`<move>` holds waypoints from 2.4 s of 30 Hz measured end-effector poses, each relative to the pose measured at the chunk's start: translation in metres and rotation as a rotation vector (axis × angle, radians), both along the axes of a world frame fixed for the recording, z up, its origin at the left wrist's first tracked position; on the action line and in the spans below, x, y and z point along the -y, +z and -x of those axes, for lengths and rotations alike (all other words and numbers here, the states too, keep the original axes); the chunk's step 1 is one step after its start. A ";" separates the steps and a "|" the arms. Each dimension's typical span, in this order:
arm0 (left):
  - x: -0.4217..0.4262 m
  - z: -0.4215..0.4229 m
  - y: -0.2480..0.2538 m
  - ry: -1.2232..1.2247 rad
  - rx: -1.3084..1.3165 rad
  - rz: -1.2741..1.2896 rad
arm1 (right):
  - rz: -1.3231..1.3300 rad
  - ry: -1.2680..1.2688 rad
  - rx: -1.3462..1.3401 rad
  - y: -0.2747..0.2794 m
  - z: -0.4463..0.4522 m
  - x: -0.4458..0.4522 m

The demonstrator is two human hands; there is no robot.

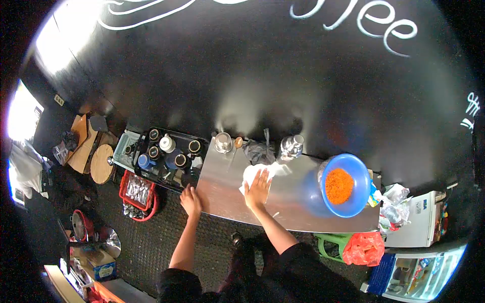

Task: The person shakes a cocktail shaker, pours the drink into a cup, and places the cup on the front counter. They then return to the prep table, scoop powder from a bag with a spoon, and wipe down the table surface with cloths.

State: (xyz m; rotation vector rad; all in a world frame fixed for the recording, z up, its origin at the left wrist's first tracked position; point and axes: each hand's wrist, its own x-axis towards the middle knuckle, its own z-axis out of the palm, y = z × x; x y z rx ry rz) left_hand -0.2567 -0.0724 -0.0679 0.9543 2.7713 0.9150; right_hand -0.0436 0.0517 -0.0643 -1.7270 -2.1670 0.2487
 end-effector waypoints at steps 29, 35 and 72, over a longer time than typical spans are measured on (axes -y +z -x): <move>-0.007 -0.013 0.017 -0.011 -0.055 0.116 | 0.075 0.593 0.057 0.010 0.041 0.086; -0.008 -0.014 0.022 -0.005 -0.079 0.179 | 0.291 0.886 -0.182 0.025 -0.049 0.089; 0.002 -0.009 0.023 0.010 0.248 -0.195 | 0.039 0.846 0.143 0.024 0.099 0.092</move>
